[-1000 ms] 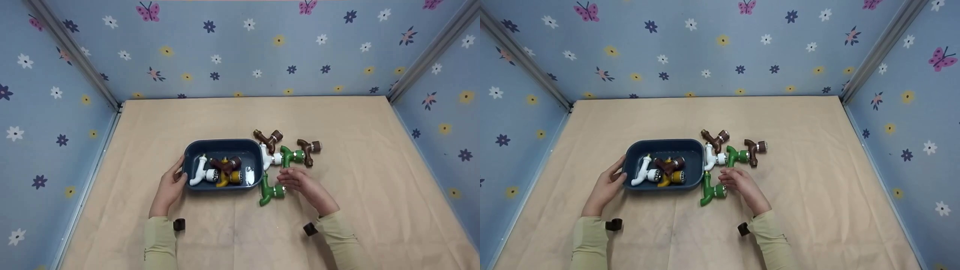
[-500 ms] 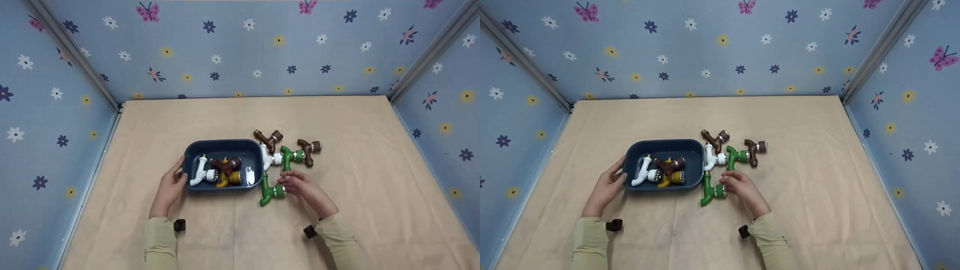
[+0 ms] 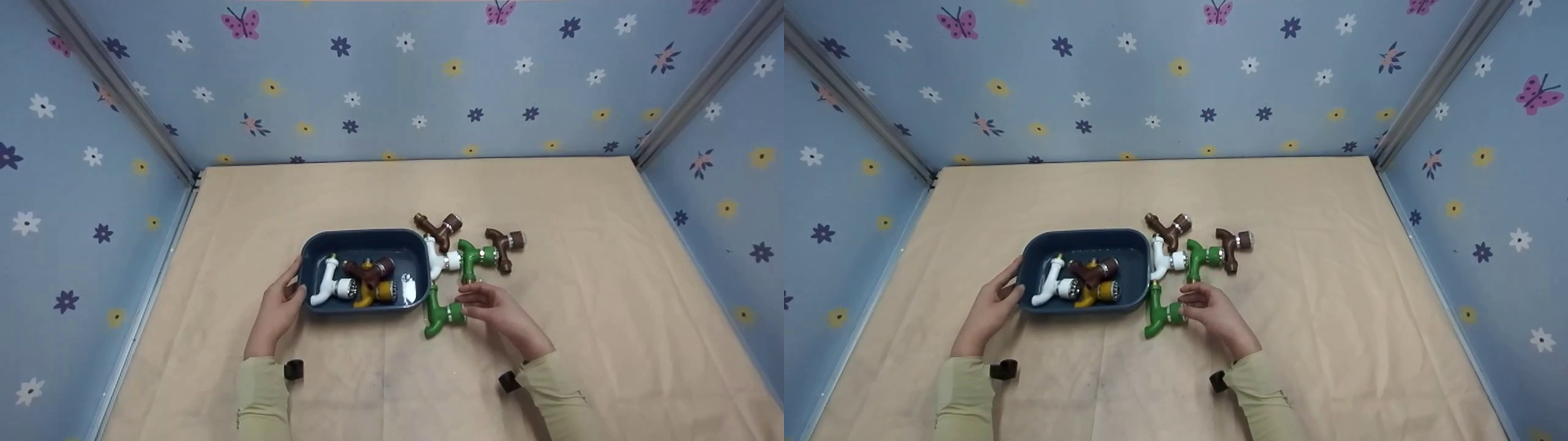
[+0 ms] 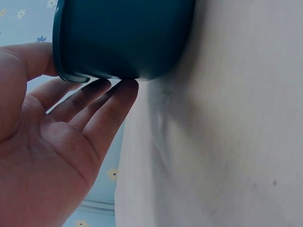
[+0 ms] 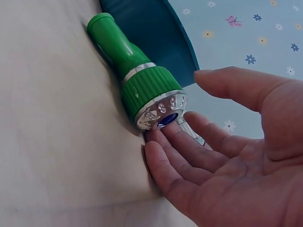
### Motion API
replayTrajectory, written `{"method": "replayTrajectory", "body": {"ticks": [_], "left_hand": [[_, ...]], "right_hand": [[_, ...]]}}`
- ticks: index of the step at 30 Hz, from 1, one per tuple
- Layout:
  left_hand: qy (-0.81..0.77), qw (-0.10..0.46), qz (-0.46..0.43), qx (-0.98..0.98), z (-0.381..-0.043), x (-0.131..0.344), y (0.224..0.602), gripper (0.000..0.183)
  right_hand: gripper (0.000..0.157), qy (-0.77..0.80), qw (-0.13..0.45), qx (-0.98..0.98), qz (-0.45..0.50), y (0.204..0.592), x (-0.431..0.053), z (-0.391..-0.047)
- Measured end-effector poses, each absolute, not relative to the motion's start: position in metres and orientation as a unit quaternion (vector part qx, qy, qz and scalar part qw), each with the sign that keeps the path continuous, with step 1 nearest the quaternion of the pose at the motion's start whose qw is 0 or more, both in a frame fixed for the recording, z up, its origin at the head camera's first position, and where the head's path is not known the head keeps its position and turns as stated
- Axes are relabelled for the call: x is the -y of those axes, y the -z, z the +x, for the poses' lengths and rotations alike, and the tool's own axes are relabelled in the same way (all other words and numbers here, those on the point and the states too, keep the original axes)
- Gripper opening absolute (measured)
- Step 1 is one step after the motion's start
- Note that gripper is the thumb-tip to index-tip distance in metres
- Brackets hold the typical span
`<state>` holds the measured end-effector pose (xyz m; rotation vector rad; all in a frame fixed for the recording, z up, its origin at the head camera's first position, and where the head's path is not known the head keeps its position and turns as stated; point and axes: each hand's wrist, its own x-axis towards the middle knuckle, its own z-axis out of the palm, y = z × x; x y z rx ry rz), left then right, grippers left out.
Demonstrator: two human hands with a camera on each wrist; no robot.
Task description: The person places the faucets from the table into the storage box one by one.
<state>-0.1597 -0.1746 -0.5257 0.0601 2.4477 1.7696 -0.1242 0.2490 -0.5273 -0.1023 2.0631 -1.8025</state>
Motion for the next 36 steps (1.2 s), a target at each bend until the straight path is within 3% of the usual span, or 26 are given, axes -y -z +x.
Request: {"method": "replayTrajectory", "body": {"ticks": [15,22,36], "left_hand": [[-0.593,0.049,0.035,-0.803,-0.164,0.176,0.532,0.058],[-0.593,0.070,0.029,-0.801,-0.159,0.172,0.509,0.058],[-0.580,0.070,0.023,-0.811,-0.148,0.168,0.494,0.056]], "right_hand": [[0.049,0.618,0.181,-0.761,-0.081,0.529,-0.249,-0.127],[0.049,0.621,0.176,-0.757,-0.101,0.529,-0.250,-0.126],[0.049,0.651,0.195,-0.732,-0.048,0.533,-0.254,-0.116]]}}
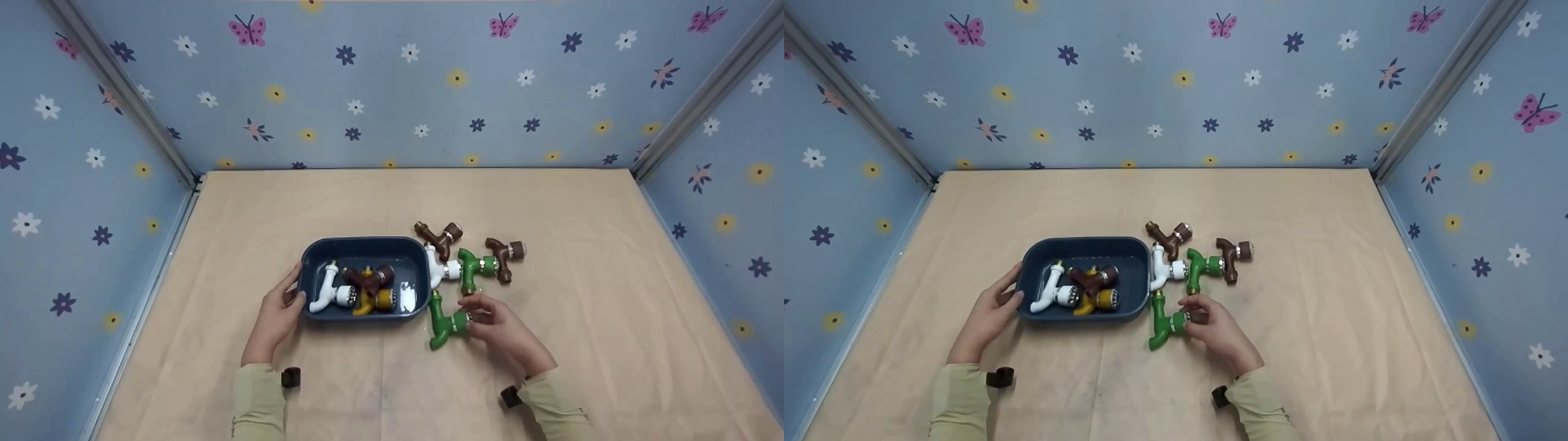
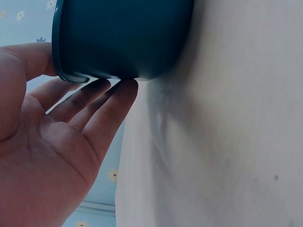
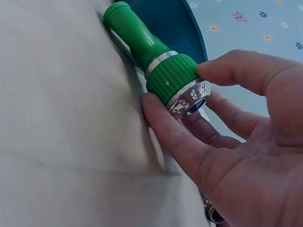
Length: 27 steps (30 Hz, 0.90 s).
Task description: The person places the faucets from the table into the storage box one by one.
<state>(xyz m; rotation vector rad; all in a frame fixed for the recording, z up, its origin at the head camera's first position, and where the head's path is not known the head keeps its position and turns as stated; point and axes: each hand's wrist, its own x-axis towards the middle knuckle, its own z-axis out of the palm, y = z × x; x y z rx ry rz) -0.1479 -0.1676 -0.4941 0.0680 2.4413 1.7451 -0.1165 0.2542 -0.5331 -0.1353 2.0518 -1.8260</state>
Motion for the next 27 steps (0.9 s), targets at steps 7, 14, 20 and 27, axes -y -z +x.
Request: {"method": "replayTrajectory", "body": {"ticks": [7,14,20,27], "left_hand": [[-0.580,0.072,0.028,-0.811,-0.153,0.171,0.510,0.057],[-0.580,0.059,0.030,-0.812,-0.161,0.177,0.532,0.058],[-0.573,0.053,0.020,-0.818,-0.160,0.176,0.533,0.058],[-0.579,0.052,0.021,-0.814,-0.161,0.176,0.533,0.058]], "right_hand": [[0.041,0.635,0.206,-0.744,-0.031,0.528,-0.253,-0.115],[0.042,0.653,0.201,-0.730,-0.005,0.531,-0.253,-0.115],[0.042,0.660,0.190,-0.727,0.006,0.531,-0.254,-0.111],[0.042,0.667,0.183,-0.723,0.005,0.525,-0.258,-0.107]]}}
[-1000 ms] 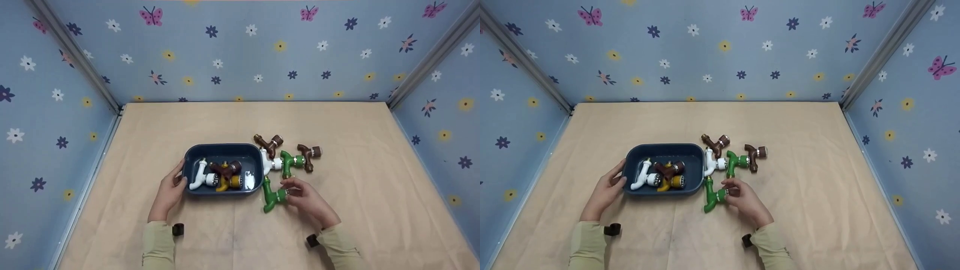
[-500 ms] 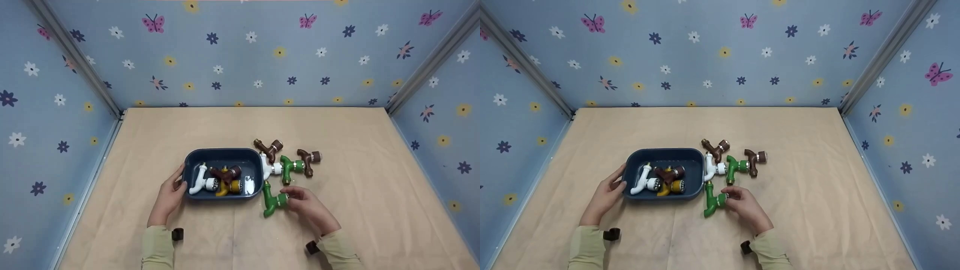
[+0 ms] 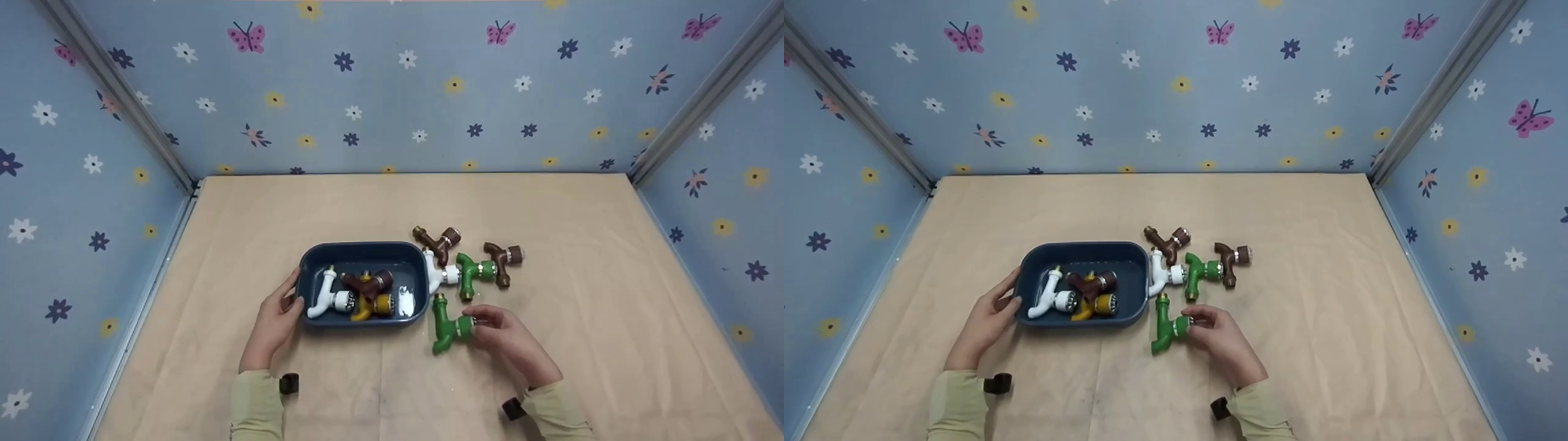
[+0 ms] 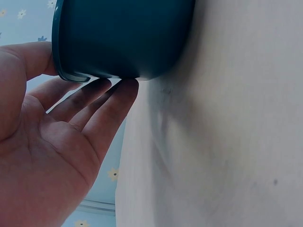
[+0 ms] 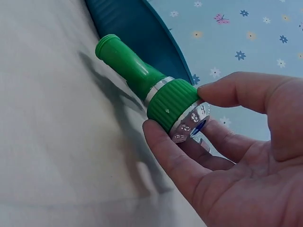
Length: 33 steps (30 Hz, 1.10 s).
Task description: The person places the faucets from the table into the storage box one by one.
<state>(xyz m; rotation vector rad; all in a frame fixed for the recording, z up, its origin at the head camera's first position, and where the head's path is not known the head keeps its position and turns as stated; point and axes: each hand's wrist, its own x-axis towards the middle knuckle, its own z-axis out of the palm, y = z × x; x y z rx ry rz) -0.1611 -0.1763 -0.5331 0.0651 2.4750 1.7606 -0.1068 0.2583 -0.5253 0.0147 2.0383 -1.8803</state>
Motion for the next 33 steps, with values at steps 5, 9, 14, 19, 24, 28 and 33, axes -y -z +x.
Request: {"method": "replayTrajectory", "body": {"ticks": [5,9,14,19,24,28,33], "left_hand": [[-0.585,0.052,0.027,-0.809,-0.161,0.177,0.533,0.058],[-0.587,0.052,0.026,-0.808,-0.161,0.177,0.534,0.058],[-0.587,0.057,0.028,-0.807,-0.159,0.177,0.527,0.057],[-0.591,0.064,0.029,-0.804,-0.151,0.170,0.504,0.056],[-0.582,0.066,0.022,-0.810,-0.148,0.167,0.494,0.056],[-0.585,0.063,0.018,-0.808,-0.148,0.168,0.495,0.056],[-0.587,0.063,0.024,-0.807,-0.148,0.168,0.495,0.056]], "right_hand": [[0.042,0.682,0.187,-0.707,0.008,0.521,-0.259,-0.104],[0.043,0.689,0.190,-0.699,0.014,0.519,-0.260,-0.102],[0.043,0.691,0.190,-0.697,0.019,0.517,-0.260,-0.101],[0.043,0.696,0.190,-0.692,0.015,0.515,-0.260,-0.101],[0.045,0.694,0.185,-0.696,0.003,0.509,-0.259,-0.101],[0.047,0.689,0.181,-0.702,-0.007,0.505,-0.257,-0.102],[0.049,0.693,0.177,-0.699,-0.004,0.498,-0.253,-0.104]]}}
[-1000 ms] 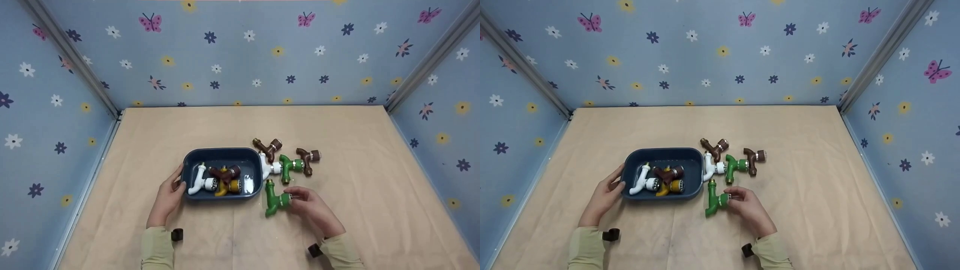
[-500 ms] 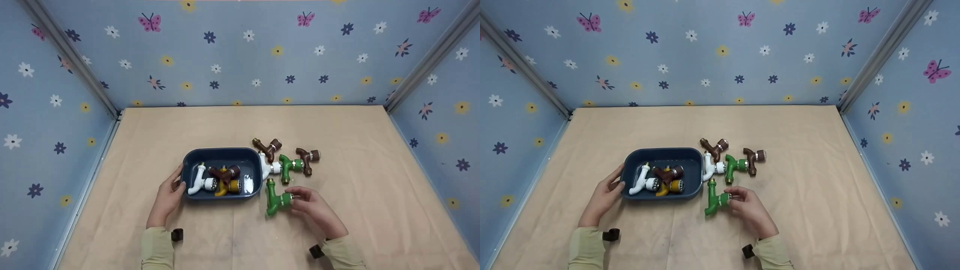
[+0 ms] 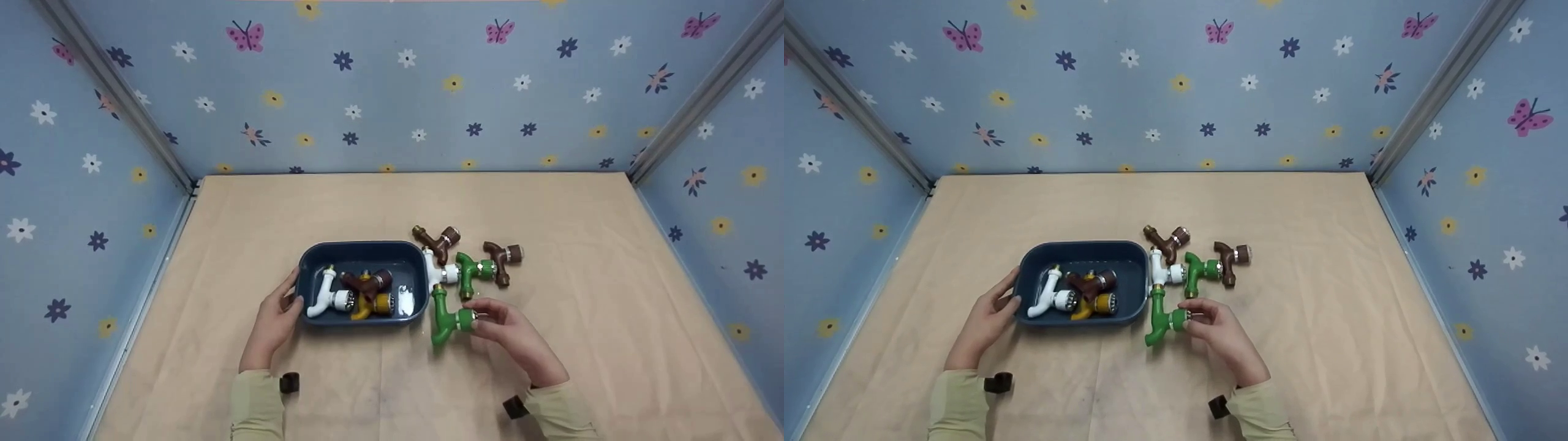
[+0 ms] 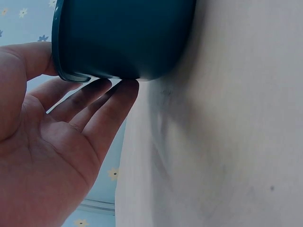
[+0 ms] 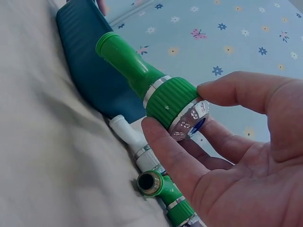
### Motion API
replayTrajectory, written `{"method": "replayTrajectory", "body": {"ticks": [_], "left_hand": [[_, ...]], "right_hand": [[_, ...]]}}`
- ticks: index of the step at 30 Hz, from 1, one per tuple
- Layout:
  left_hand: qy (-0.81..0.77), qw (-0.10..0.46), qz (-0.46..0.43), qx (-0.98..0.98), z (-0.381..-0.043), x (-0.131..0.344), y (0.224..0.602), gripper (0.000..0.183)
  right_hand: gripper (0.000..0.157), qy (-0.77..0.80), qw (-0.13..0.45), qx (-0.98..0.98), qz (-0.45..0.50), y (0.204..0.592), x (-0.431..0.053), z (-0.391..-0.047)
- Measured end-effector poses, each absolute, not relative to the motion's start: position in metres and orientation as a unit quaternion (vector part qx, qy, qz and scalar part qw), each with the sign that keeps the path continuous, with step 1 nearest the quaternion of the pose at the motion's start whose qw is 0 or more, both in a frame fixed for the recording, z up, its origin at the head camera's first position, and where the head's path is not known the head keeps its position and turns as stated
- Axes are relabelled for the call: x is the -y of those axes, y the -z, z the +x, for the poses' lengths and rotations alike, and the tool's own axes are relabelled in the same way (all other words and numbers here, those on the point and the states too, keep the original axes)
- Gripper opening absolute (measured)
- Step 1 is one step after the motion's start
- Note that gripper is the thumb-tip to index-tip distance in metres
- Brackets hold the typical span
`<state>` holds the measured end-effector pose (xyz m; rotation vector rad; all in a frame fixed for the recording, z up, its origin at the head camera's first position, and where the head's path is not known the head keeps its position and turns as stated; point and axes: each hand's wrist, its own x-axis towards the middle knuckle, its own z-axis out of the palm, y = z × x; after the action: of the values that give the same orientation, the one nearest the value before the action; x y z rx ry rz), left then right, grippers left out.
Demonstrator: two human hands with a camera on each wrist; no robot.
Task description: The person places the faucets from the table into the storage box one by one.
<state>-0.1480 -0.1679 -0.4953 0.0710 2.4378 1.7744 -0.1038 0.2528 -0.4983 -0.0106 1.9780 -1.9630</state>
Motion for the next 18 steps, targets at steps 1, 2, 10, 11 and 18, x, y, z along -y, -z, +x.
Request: {"method": "replayTrajectory", "body": {"ticks": [1,2,10,11,18], "left_hand": [[-0.586,0.063,0.024,-0.807,-0.148,0.168,0.495,0.056],[-0.584,0.063,0.024,-0.809,-0.148,0.168,0.495,0.056],[-0.587,0.076,0.028,-0.806,-0.148,0.169,0.494,0.056],[-0.588,0.076,0.031,-0.805,-0.148,0.169,0.495,0.056],[-0.589,0.069,0.039,-0.804,-0.150,0.171,0.495,0.056]], "right_hand": [[0.049,0.694,0.176,-0.698,-0.002,0.497,-0.252,-0.104],[0.048,0.695,0.176,-0.697,0.000,0.496,-0.251,-0.104],[0.045,0.700,0.179,-0.691,-0.004,0.489,-0.244,-0.107],[0.045,0.701,0.181,-0.690,-0.006,0.487,-0.244,-0.108],[0.042,0.697,0.182,-0.693,-0.019,0.483,-0.236,-0.112]]}}
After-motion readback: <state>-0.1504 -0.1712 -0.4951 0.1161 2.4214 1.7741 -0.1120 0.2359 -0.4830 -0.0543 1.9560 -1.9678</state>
